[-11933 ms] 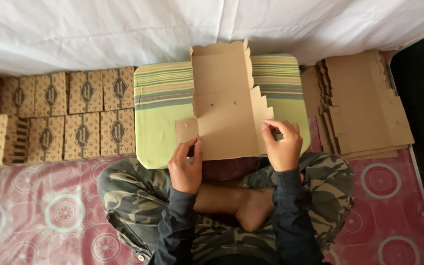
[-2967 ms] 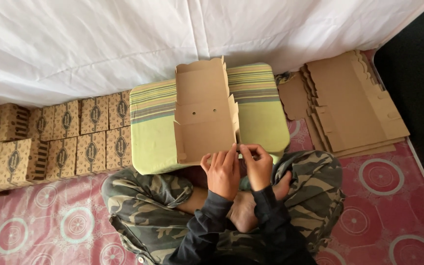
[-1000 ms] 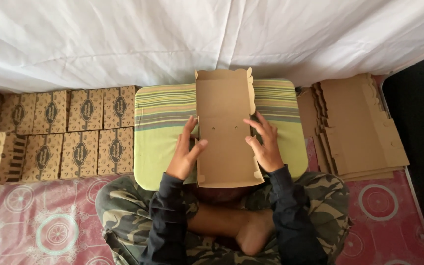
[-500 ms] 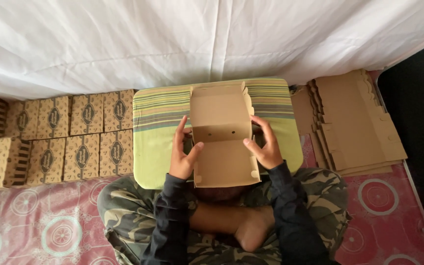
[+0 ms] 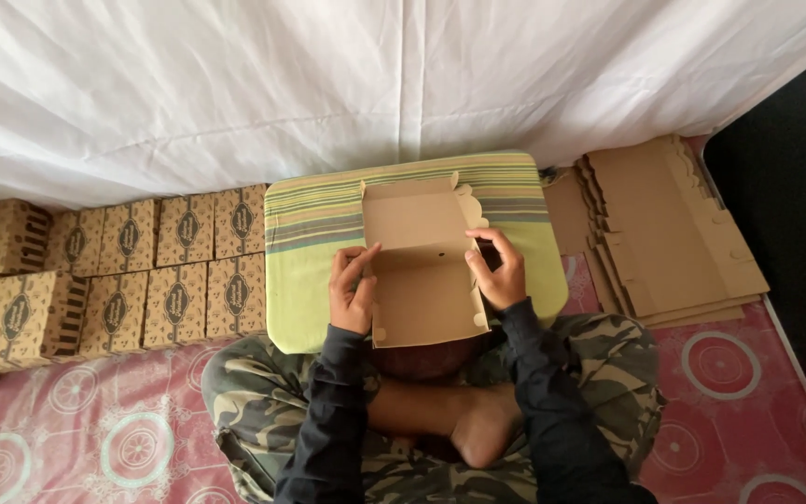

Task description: Folding flat cardboard templates into small boxes and stacking them.

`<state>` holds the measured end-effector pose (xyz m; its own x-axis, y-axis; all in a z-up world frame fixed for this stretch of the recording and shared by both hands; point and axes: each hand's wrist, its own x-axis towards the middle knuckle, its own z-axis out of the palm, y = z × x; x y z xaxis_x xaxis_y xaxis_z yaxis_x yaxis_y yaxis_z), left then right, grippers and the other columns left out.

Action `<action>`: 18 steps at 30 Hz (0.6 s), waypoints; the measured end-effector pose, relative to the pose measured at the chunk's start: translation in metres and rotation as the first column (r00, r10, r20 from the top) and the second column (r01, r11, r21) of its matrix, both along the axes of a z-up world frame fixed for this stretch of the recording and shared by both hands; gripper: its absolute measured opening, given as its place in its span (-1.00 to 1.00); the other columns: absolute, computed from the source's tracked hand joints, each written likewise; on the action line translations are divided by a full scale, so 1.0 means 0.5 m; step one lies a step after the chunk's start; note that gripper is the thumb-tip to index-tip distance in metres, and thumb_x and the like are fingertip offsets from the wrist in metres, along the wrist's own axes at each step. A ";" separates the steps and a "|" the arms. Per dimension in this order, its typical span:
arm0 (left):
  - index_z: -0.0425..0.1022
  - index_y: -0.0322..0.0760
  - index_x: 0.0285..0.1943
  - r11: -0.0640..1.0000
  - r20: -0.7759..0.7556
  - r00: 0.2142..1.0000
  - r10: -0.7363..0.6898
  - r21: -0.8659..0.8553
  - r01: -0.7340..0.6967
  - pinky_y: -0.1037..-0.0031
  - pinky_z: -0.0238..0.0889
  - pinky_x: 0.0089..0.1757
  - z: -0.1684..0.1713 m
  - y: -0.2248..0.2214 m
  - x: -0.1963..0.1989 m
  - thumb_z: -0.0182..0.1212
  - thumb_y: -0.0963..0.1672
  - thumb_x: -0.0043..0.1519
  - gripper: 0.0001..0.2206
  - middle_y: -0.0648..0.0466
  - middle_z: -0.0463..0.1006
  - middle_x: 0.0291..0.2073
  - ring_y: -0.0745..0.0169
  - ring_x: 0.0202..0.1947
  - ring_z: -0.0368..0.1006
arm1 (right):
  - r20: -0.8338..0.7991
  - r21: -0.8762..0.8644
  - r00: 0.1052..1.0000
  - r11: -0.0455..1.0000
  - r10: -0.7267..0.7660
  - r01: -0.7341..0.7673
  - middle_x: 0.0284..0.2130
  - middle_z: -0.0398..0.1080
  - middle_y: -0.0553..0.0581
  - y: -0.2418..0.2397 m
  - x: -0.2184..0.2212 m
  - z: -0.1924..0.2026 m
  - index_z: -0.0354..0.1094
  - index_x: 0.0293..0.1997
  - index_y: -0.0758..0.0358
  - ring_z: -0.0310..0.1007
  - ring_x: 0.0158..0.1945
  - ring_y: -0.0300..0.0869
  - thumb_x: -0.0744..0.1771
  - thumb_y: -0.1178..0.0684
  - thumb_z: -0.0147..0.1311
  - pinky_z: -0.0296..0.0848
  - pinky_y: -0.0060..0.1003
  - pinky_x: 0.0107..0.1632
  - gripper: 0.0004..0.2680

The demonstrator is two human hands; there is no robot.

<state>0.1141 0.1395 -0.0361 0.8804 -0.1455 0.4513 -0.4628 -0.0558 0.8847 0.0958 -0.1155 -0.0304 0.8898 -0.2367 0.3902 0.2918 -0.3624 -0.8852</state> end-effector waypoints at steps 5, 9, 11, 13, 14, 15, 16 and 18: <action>0.53 -0.13 0.28 0.983 -0.023 0.997 0.072 0.171 -0.067 -0.09 0.18 0.14 0.027 0.004 0.005 -0.02 -0.26 0.18 -0.53 0.02 0.34 0.01 -0.11 0.06 0.29 | -0.010 0.050 0.999 0.998 -0.045 0.045 -0.25 0.54 0.09 -0.013 0.016 -0.037 0.52 -0.10 0.09 0.53 -0.14 -0.15 0.30 0.15 0.22 0.49 -0.18 0.03 -0.87; 0.58 0.05 0.10 0.701 0.122 0.941 0.314 0.639 -0.317 -0.16 0.05 0.15 0.080 -0.007 0.005 0.20 -0.12 0.10 -0.65 0.08 0.17 0.21 -0.14 0.16 0.08 | -0.020 0.065 0.999 0.997 -0.032 0.034 -0.25 0.56 0.12 -0.018 0.024 -0.047 0.51 -0.13 0.13 0.55 -0.13 -0.11 0.31 0.12 0.24 0.50 -0.17 0.01 -0.90; 0.57 0.09 0.08 0.615 0.164 0.941 0.295 0.721 -0.319 -0.22 -0.06 0.18 0.076 -0.016 0.019 0.21 -0.05 0.15 -0.71 0.07 0.10 0.34 -0.21 0.27 0.00 | -0.011 0.072 1.000 0.997 -0.019 0.019 -0.25 0.56 0.13 -0.018 0.022 -0.031 0.51 -0.13 0.13 0.56 -0.12 -0.09 0.31 0.14 0.22 0.50 -0.14 0.03 -0.91; 0.57 0.14 0.06 0.518 0.195 0.942 0.274 0.795 -0.316 -0.29 -0.17 0.20 0.064 -0.036 0.034 0.22 0.02 0.21 -0.75 0.05 0.02 0.46 -0.28 0.38 -0.08 | -0.010 0.078 1.000 0.997 -0.004 0.005 -0.25 0.57 0.13 -0.015 0.017 -0.017 0.52 -0.12 0.14 0.56 -0.11 -0.08 0.32 0.15 0.21 0.50 -0.11 0.05 -0.91; 0.58 0.16 0.02 0.471 0.266 0.937 0.227 0.812 -0.345 -0.22 -0.14 0.20 0.057 -0.053 0.044 0.23 0.02 0.21 -0.78 0.08 0.02 0.49 -0.23 0.38 -0.05 | -0.005 0.067 1.000 0.998 -0.004 0.005 -0.24 0.57 0.13 -0.012 0.014 -0.008 0.51 -0.12 0.15 0.57 -0.10 -0.07 0.32 0.16 0.20 0.50 -0.11 0.07 -0.91; 0.59 0.19 -0.02 0.425 0.333 0.927 0.175 0.823 -0.376 -0.16 -0.11 0.20 0.049 -0.071 0.054 0.24 0.03 0.22 -0.81 0.12 0.02 0.53 -0.17 0.38 -0.01 | 0.000 0.055 1.000 0.998 -0.006 0.006 -0.24 0.57 0.13 -0.011 0.011 0.001 0.51 -0.12 0.16 0.57 -0.09 -0.07 0.33 0.17 0.20 0.50 -0.10 0.08 -0.91; 0.59 0.19 -0.02 0.427 0.336 0.925 0.177 0.821 -0.380 -0.16 -0.11 0.20 0.037 -0.096 0.057 0.24 0.03 0.22 -0.81 0.12 0.02 0.53 -0.17 0.38 -0.01 | 0.004 0.052 1.000 0.999 -0.004 0.004 -0.24 0.57 0.13 -0.012 0.011 -0.008 0.51 -0.12 0.16 0.57 -0.09 -0.07 0.33 0.17 0.20 0.50 -0.10 0.08 -0.91; 0.56 0.17 -0.08 0.490 0.282 0.956 0.086 0.823 -0.287 -0.24 -0.11 0.18 0.021 -0.150 0.073 0.25 0.01 0.22 -0.87 0.12 0.13 0.46 -0.19 0.37 0.02 | 0.045 0.021 0.999 1.000 0.013 -0.014 -0.24 0.57 0.12 -0.018 0.021 -0.021 0.52 -0.15 0.18 0.56 -0.04 -0.06 0.33 0.20 0.20 0.48 -0.11 0.12 -0.93</action>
